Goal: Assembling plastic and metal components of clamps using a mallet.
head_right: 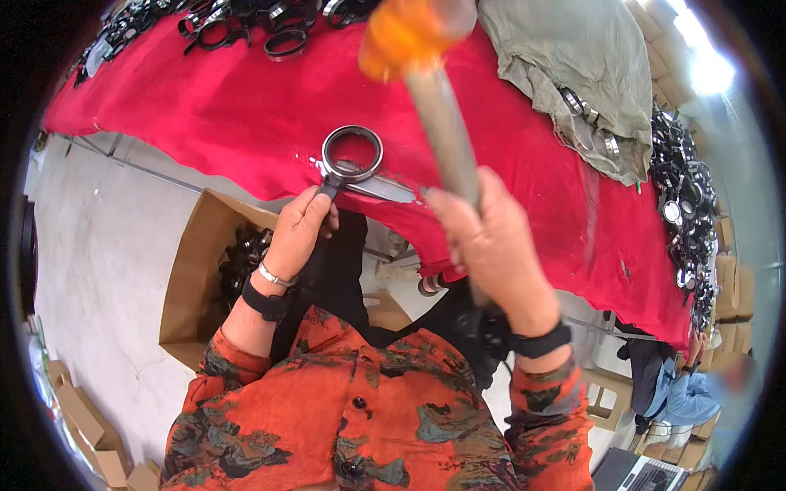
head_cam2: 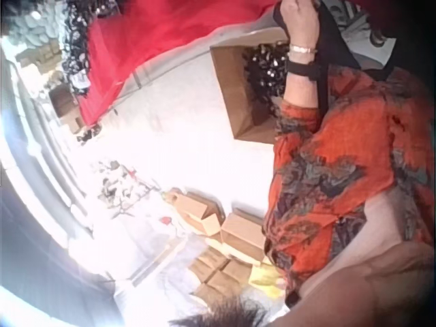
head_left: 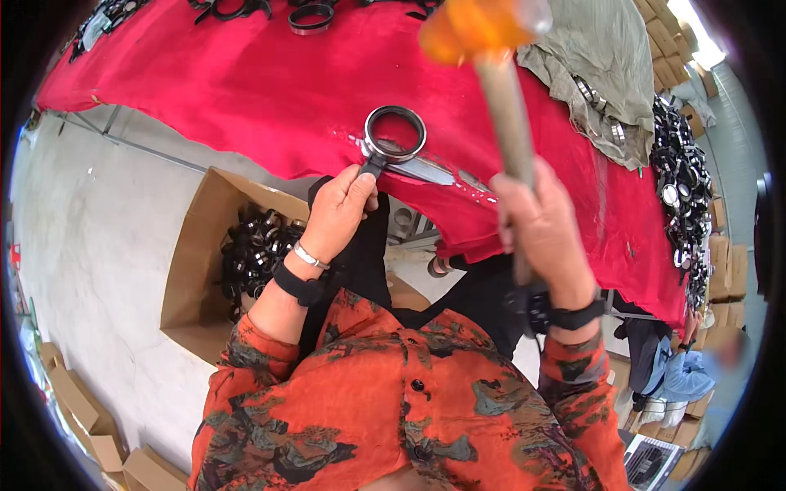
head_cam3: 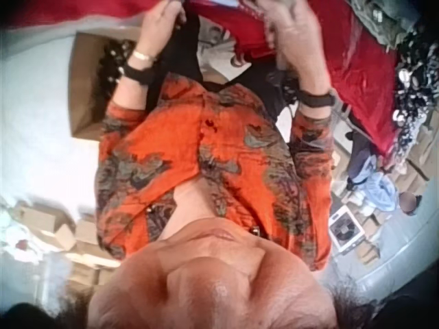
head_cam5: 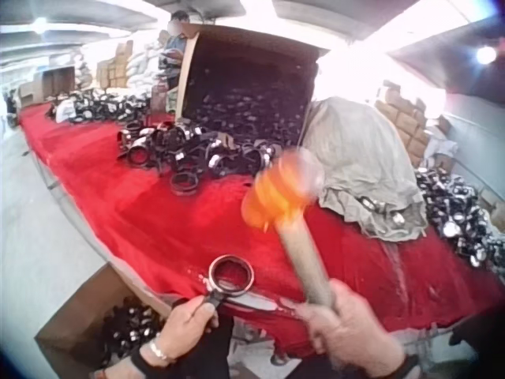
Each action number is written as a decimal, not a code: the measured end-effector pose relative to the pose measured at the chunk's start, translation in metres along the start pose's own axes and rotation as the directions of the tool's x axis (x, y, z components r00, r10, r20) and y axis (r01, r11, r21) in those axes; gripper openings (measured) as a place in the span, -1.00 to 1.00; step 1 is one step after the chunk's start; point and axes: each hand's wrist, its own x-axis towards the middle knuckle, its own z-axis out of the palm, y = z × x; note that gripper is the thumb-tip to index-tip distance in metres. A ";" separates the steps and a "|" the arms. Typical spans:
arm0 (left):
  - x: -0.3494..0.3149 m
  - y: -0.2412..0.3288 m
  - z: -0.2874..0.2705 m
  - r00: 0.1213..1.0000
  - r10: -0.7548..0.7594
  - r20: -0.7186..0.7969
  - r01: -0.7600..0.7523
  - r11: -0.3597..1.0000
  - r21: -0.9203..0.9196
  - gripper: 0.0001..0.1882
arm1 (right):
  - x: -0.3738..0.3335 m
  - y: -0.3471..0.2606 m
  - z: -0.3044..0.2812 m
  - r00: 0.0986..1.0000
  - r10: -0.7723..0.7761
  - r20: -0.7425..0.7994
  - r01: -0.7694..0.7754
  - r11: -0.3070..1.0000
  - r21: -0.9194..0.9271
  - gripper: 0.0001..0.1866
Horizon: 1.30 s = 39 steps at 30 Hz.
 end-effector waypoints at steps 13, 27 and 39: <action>0.002 -0.008 0.001 0.999 0.029 0.028 -0.029 1.000 -0.009 -0.67 | -0.019 0.062 0.008 0.982 0.155 0.108 -0.183 0.920 0.346 -0.68; 0.013 -0.002 0.007 1.000 0.000 0.016 0.000 1.000 -0.030 -0.66 | -0.043 0.107 0.012 0.999 -0.019 -0.047 0.013 0.991 -0.131 -0.66; -0.001 -0.004 0.014 0.994 0.033 -0.105 -0.031 0.999 0.013 -0.67 | 0.000 0.042 0.036 0.936 -0.279 0.216 0.352 0.731 -0.585 -0.59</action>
